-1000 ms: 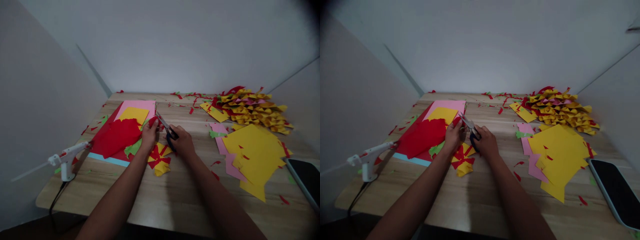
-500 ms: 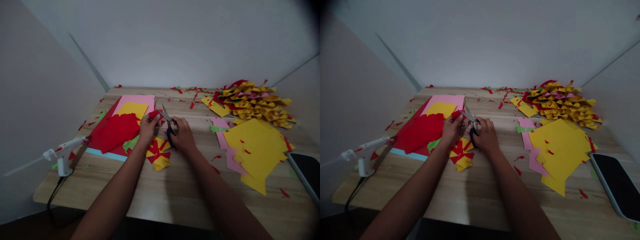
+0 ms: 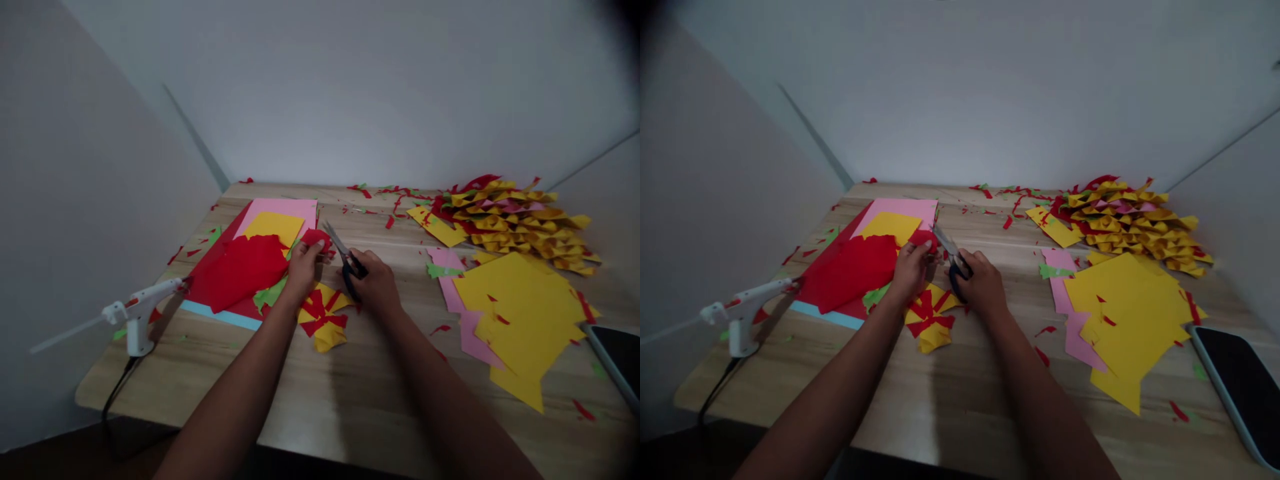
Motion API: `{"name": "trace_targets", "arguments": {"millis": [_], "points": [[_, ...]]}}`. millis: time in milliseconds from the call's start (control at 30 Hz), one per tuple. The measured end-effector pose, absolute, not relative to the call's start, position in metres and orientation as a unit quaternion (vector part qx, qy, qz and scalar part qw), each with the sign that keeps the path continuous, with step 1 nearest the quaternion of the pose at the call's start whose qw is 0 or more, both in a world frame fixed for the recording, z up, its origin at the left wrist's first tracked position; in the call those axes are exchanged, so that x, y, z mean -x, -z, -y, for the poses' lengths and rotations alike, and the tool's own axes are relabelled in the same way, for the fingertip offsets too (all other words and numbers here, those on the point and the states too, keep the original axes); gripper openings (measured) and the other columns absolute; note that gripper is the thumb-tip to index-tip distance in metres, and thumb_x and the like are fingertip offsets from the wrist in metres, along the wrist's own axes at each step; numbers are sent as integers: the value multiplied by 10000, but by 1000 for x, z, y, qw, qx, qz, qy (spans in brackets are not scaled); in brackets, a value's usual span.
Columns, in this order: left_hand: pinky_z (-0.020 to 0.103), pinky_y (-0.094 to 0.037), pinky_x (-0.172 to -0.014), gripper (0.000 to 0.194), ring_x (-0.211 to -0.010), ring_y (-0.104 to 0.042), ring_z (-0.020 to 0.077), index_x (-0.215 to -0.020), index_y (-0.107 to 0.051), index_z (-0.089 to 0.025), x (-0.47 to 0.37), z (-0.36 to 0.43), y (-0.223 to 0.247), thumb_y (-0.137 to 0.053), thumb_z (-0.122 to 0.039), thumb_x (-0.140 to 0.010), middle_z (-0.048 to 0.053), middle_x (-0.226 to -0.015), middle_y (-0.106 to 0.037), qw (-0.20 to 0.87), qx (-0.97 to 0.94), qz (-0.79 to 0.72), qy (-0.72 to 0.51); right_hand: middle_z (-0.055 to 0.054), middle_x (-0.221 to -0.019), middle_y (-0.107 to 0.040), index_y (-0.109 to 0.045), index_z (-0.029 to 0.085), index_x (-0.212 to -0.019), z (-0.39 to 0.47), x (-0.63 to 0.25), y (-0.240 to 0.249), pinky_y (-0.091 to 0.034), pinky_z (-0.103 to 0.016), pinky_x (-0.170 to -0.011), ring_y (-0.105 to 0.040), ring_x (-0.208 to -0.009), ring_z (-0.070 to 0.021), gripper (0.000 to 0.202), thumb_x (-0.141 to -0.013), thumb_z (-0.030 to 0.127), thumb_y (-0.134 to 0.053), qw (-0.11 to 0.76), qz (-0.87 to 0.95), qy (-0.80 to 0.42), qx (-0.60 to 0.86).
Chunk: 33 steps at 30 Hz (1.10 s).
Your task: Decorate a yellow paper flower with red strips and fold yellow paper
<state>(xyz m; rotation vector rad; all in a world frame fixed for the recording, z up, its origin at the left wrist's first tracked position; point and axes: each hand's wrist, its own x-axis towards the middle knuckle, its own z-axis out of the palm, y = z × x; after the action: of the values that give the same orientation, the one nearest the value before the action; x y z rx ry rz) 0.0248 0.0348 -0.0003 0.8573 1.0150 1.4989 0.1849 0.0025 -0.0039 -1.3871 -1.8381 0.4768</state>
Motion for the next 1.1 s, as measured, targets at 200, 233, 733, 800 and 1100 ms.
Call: {"name": "trace_targets", "arguments": {"millis": [200,233,733,800,1100], "points": [[208,-448,-529,340,-495,-539,75,-709,-651,-138,-25,-36,0,-782,-452,-723,-1,-595,-628,522,-407,-421,-620,-83,-1015,-662,-625,207,-1149,-5,-186,5,-517,-382,-857,-631,-925,-240,387,-853,456,-643,451,668,-213,553],[202,-442,-524,337,-497,-534,69,-717,-640,-143,-25,-36,0,-794,-443,-712,-6,-611,-629,523,-400,-417,-627,-95,-1054,-648,-601,206,-1176,-4,-185,5,-518,-398,-876,-624,-947,-247,424,-840,459,-654,453,669,-212,550],[185,-470,-550,306,-601,-584,83,-814,-591,-176,-31,-31,-4,-811,-356,-703,-26,-683,-613,610,-289,-361,-644,-134,-1130,-609,-564,186,-1276,2,-177,8,-493,-461,-968,-576,-1071,-292,505,-833,406,-668,418,731,-179,508],[191,-485,-558,294,-608,-595,87,-837,-598,-176,-31,-31,-6,-814,-335,-716,-19,-705,-633,628,-275,-354,-637,-131,-1123,-610,-562,192,-1279,2,-176,8,-498,-464,-963,-581,-1064,-290,502,-835,402,-666,415,729,-186,512],[240,-563,-619,363,-710,-672,134,-860,-590,-184,-32,-29,-8,-857,-346,-675,5,-811,-696,640,-270,-322,-643,-132,-1120,-622,-578,170,-1279,3,-177,4,-500,-442,-966,-583,-1059,-288,504,-835,390,-667,408,734,-181,511]]}}
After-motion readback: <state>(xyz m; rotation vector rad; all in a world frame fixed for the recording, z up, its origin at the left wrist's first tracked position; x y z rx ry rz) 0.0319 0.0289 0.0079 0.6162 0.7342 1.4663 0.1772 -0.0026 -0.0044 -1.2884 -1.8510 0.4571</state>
